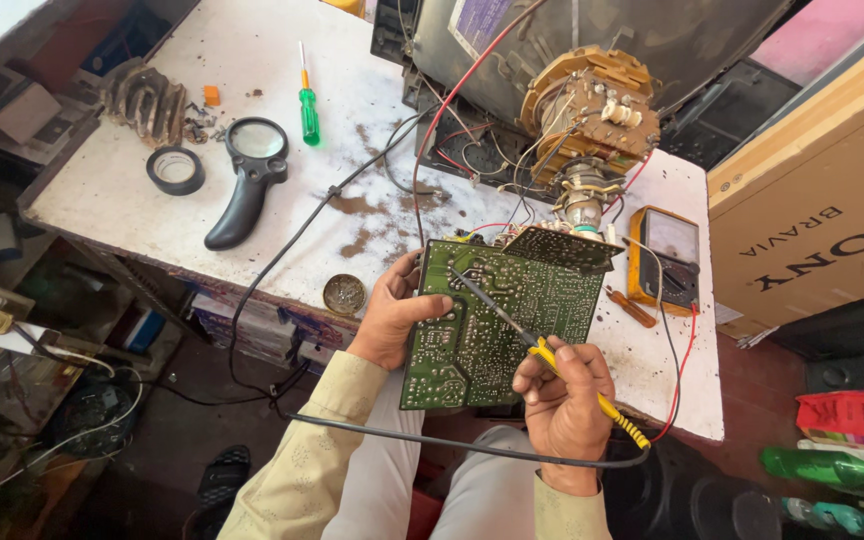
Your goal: The person holds a green circuit board on their lap and solders its underside with a yellow soldering iron, touching the tip to component joints. They reach under the workbench for supplies, then use a handheld magnifying glass in one hand while continuing to solder and probe joints on the board.
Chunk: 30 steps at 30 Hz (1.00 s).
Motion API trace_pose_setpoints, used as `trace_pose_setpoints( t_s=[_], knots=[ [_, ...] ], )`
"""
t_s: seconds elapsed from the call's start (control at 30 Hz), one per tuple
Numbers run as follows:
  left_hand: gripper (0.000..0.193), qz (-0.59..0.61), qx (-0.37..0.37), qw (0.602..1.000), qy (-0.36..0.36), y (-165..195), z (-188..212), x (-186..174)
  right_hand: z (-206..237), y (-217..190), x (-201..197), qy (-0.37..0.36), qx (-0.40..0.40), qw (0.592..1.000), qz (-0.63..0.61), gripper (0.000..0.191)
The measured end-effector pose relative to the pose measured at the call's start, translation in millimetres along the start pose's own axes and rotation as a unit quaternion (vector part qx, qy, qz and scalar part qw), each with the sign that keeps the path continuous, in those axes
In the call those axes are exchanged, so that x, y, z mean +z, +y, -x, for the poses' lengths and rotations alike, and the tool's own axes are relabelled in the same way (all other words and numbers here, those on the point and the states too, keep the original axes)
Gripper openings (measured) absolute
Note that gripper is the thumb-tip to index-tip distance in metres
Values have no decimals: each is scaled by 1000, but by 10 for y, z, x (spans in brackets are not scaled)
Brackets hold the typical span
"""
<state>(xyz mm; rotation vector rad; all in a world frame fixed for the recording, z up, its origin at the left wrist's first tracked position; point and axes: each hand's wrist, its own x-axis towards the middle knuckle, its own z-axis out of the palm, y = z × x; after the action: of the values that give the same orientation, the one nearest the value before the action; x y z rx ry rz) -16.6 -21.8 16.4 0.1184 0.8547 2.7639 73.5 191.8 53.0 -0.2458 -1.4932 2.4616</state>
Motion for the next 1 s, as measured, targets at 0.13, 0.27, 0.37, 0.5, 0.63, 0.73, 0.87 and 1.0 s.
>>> trace_pose_setpoints(
  t_s=[0.13, 0.27, 0.37, 0.5, 0.63, 0.73, 0.87, 1.0],
  knots=[
    [64, 10, 3, 1000, -7, -14, -2, -7, 12, -25, 22, -2, 1, 1000, 4, 13],
    [66, 5, 6, 1000, -3, -26, -8, -9, 64, -69, 21, 10, -30, 999, 11, 13],
    [70, -25, 5, 1000, 11, -50, -29, -35, 144, -234, -167, 35, -83, 996, 28, 13],
    [67, -95, 9, 995, 30, -113, -15, -103, 335, -656, -759, 121, -166, 976, 77, 10],
    [59, -52, -6, 999, -14, -159, 15, -91, 449, -1068, -1385, 179, -196, 937, 227, 13],
    [53, -52, -5, 999, -13, -159, 12, -27, 478, -1149, -1654, 186, -182, 906, 333, 12],
    [51, -47, -4, 999, -14, -174, 14, 28, 450, -1054, -1792, 170, -161, 889, 393, 11],
    [51, -41, -5, 999, -12, -190, 18, 19, 390, -984, -1813, 173, -153, 884, 407, 13]
  ],
)
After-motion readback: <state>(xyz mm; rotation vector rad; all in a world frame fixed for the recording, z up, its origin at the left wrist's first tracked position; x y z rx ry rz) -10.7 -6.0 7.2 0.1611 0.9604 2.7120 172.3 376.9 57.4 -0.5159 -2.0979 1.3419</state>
